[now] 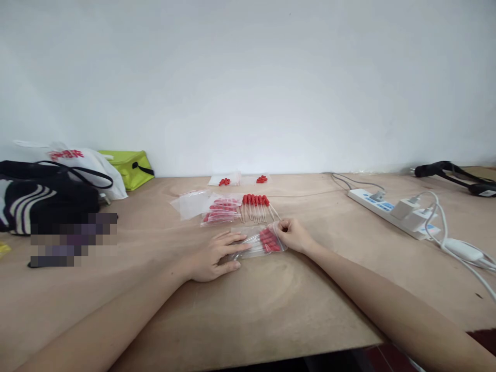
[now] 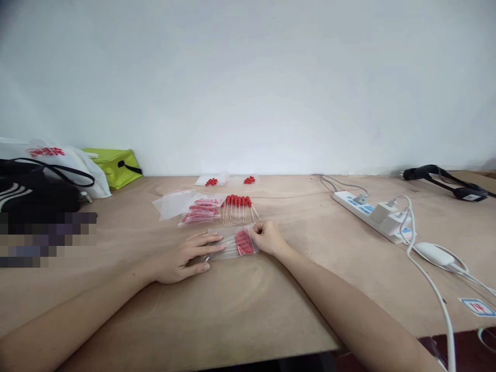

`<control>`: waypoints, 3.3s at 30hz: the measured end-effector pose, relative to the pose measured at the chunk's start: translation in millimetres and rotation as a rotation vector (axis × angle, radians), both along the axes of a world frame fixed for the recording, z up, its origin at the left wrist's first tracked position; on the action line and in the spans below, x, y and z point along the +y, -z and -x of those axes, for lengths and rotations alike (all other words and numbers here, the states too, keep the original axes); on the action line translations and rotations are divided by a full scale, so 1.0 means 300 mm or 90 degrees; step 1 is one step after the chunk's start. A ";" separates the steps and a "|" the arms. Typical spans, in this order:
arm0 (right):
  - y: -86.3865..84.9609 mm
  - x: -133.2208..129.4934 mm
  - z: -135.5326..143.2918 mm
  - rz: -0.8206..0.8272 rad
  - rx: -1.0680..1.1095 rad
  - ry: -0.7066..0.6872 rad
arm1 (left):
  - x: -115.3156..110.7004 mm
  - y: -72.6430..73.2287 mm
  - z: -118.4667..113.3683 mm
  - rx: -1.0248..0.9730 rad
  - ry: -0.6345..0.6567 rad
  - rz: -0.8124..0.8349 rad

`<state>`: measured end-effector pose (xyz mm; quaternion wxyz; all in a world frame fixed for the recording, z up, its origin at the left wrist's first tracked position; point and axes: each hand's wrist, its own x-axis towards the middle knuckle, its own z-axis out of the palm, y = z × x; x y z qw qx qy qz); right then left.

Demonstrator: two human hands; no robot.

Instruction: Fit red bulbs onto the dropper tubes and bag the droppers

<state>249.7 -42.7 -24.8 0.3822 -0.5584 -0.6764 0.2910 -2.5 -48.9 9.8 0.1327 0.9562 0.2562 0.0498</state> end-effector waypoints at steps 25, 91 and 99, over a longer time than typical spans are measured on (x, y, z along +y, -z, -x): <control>0.001 0.004 -0.016 0.073 0.130 -0.085 | -0.001 -0.001 -0.003 -0.006 -0.011 0.004; 0.016 -0.004 -0.009 0.061 0.284 -0.027 | 0.000 0.025 -0.008 -0.130 -0.118 -0.080; -0.016 0.010 -0.043 -0.042 0.275 -0.018 | -0.003 0.027 -0.007 -0.142 -0.151 -0.044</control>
